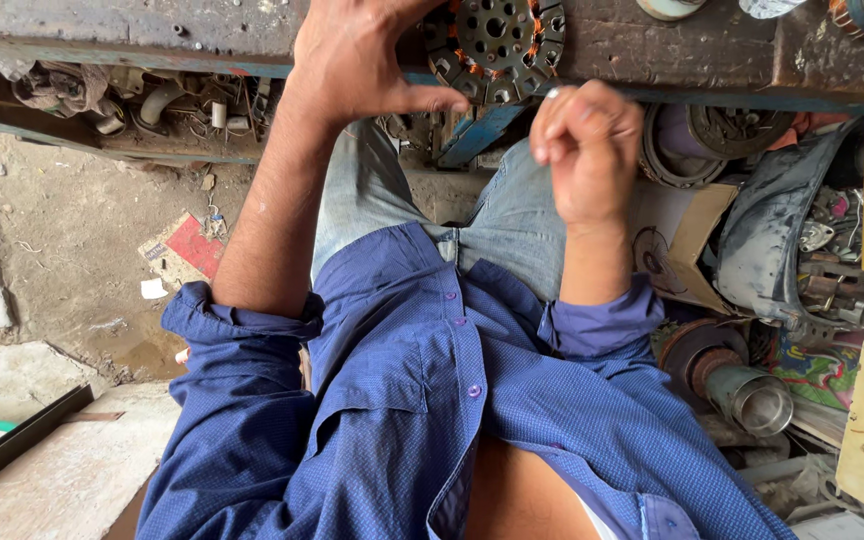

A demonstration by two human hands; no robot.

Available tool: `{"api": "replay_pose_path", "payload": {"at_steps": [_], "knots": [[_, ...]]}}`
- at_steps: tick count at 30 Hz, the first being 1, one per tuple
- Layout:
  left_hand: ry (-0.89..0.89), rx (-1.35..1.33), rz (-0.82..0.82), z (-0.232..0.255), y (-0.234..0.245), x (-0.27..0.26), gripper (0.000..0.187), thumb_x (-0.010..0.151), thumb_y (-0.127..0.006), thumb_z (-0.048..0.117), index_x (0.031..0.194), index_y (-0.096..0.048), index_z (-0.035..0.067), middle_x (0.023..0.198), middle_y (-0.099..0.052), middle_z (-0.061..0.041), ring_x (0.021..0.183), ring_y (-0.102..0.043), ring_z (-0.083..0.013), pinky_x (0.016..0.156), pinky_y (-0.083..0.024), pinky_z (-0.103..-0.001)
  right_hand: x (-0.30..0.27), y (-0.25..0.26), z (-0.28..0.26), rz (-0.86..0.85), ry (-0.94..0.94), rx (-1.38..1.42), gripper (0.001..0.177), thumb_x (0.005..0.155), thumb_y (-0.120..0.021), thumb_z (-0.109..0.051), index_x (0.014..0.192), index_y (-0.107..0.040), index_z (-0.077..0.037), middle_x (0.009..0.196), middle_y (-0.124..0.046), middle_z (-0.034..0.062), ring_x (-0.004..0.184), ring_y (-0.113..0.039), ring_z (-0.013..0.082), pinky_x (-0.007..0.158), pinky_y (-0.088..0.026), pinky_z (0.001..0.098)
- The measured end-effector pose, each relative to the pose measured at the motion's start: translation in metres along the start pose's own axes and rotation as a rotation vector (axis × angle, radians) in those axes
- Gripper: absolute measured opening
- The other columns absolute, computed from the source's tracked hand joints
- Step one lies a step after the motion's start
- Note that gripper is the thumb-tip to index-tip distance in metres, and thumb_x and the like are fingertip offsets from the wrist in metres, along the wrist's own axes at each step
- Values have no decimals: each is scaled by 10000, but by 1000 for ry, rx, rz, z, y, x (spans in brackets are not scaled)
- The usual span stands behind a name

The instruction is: The person sits on the floor and winds copper wire by hand into the slots of a circular motor stator. They repeatedly pull wire from a nearby spool, thread it through the slots, and tuck it in to build up the coil.

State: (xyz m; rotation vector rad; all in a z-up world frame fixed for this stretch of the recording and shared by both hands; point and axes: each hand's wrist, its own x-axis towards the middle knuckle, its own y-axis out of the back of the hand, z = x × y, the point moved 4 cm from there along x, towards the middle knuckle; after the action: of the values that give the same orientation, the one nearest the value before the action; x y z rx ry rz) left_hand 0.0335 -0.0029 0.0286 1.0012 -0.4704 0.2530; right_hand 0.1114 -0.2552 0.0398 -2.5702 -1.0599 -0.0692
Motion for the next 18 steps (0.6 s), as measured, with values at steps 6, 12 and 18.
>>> {"api": "replay_pose_path", "payload": {"at_steps": [6,12,18], "knots": [[26,50,-5,2,-1,0,762,746,-896,686,1234,-751,119,1046,-757,-93,890,-715,-313,750,-544,-423,-50,17,91,141,-467,274,463,1065,-595,-283,665,-423,-126,595,-376,-13,569,-414,135,528,-326,277],[85,58,-73,2,-3,-2,666,783,-906,671,1132,-768,120,923,-734,-70,794,-691,-300,682,-508,-419,-76,30,117,178,-528,175,305,1056,-593,-237,780,-532,-124,609,-440,-2,608,-484,141,557,-374,279],[-51,60,82,14,13,3,698,777,-889,629,1206,-761,94,1139,-718,-94,1073,-637,-334,926,-485,-475,-45,58,93,438,-179,-476,103,972,-683,-92,1064,-638,-84,864,-678,29,786,-651,132,698,-531,278]]}}
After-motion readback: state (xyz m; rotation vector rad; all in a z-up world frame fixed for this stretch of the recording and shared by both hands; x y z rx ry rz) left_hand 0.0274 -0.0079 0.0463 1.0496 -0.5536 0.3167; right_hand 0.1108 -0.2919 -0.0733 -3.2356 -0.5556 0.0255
